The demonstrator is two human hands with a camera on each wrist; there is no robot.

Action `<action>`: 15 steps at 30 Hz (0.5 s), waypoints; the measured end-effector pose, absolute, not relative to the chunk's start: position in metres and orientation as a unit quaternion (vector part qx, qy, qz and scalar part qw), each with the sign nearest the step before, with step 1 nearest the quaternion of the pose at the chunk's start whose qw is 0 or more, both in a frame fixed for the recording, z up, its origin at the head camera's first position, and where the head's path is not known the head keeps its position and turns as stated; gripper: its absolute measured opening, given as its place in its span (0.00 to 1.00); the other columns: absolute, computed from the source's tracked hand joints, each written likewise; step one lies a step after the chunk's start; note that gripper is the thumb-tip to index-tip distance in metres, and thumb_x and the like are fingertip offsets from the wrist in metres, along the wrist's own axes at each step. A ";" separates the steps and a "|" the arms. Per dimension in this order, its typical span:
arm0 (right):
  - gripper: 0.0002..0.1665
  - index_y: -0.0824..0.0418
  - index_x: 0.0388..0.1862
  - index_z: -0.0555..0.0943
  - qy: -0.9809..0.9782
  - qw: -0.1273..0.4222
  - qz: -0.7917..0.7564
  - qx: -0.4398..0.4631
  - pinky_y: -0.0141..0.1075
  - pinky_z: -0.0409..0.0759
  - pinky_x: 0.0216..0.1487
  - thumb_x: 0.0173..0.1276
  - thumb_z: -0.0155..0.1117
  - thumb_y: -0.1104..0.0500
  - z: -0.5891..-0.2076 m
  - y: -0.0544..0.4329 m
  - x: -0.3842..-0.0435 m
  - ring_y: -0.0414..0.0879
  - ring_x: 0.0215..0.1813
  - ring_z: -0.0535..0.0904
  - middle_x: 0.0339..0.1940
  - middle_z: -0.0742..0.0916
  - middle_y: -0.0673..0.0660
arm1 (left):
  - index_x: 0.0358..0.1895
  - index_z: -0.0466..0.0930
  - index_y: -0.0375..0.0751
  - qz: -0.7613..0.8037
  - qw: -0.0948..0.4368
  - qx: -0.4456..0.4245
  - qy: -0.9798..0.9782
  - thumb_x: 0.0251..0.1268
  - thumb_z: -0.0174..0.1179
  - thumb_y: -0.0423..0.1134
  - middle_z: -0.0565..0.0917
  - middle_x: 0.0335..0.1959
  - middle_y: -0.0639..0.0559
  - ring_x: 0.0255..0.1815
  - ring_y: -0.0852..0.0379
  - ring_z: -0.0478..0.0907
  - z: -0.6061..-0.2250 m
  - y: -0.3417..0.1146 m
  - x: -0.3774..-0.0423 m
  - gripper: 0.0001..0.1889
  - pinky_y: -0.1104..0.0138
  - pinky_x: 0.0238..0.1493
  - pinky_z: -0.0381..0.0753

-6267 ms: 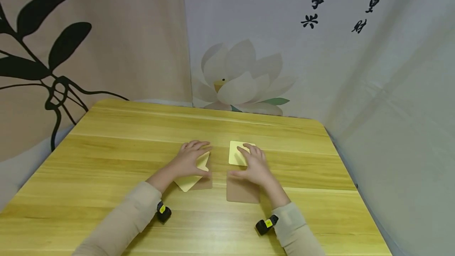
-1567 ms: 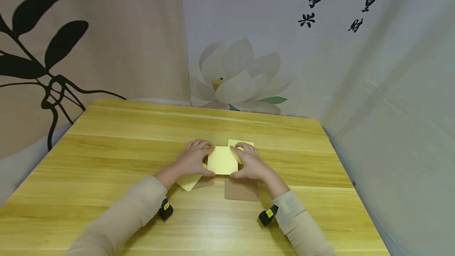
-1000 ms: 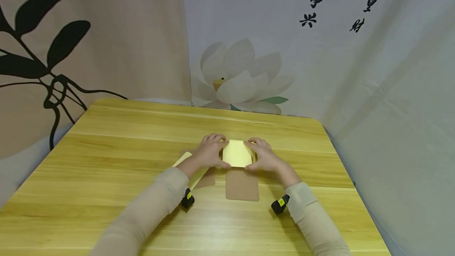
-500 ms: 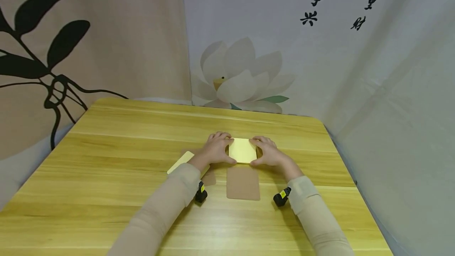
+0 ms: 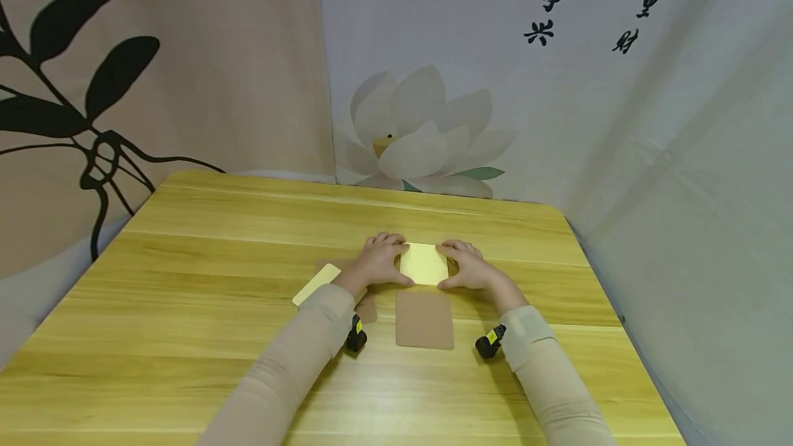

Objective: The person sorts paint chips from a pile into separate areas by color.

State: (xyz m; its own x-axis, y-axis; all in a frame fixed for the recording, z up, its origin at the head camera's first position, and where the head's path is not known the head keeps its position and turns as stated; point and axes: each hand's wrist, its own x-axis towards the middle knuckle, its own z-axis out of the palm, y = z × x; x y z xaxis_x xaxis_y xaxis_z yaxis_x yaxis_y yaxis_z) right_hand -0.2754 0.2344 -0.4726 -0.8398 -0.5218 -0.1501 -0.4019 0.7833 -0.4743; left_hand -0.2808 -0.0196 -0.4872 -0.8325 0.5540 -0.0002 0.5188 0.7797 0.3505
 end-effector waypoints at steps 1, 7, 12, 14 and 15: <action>0.54 0.58 0.75 0.60 0.934 0.139 -0.216 -0.247 0.59 0.45 0.68 0.55 0.74 0.43 -0.472 0.234 -0.275 0.60 0.73 0.50 0.74 0.60 0.60 | 0.69 0.67 0.42 0.173 0.052 0.285 0.941 0.45 0.65 0.71 0.64 0.69 0.51 0.67 0.49 0.57 -0.487 -0.020 -0.281 0.50 0.52 0.64 0.55; 0.53 0.58 0.75 0.59 0.936 0.139 -0.206 -0.248 0.58 0.45 0.68 0.56 0.73 0.44 -0.472 0.233 -0.275 0.60 0.73 0.49 0.75 0.59 0.60 | 0.70 0.66 0.42 0.181 0.056 0.288 0.939 0.46 0.64 0.71 0.62 0.71 0.50 0.68 0.48 0.56 -0.487 -0.022 -0.281 0.50 0.51 0.64 0.55; 0.55 0.59 0.75 0.60 0.940 0.129 -0.202 -0.244 0.59 0.45 0.68 0.54 0.73 0.41 -0.470 0.232 -0.274 0.60 0.73 0.50 0.74 0.60 0.61 | 0.71 0.65 0.43 0.179 0.058 0.293 0.937 0.47 0.62 0.72 0.60 0.72 0.50 0.69 0.47 0.54 -0.487 -0.026 -0.281 0.50 0.50 0.64 0.54; 0.55 0.58 0.75 0.61 0.941 0.122 -0.202 -0.241 0.59 0.43 0.68 0.54 0.73 0.39 -0.469 0.232 -0.273 0.60 0.73 0.49 0.74 0.60 0.61 | 0.71 0.65 0.43 0.178 0.053 0.294 0.938 0.47 0.63 0.71 0.60 0.72 0.49 0.70 0.46 0.54 -0.486 -0.029 -0.280 0.50 0.49 0.64 0.53; 0.55 0.59 0.75 0.61 0.942 0.117 -0.205 -0.240 0.59 0.43 0.68 0.53 0.73 0.39 -0.468 0.231 -0.272 0.60 0.73 0.49 0.74 0.60 0.61 | 0.71 0.65 0.44 0.181 0.050 0.294 0.937 0.47 0.63 0.71 0.60 0.72 0.49 0.70 0.46 0.54 -0.485 -0.030 -0.280 0.50 0.49 0.64 0.53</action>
State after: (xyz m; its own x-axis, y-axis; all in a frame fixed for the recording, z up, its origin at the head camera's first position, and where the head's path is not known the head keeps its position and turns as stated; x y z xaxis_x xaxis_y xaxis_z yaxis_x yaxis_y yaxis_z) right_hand -0.2718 0.2314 -0.4682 -0.8574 -0.5002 -0.1215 -0.4044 0.8006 -0.4422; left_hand -0.2799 -0.0302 -0.4849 -0.8220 0.5694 0.0123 0.5332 0.7618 0.3680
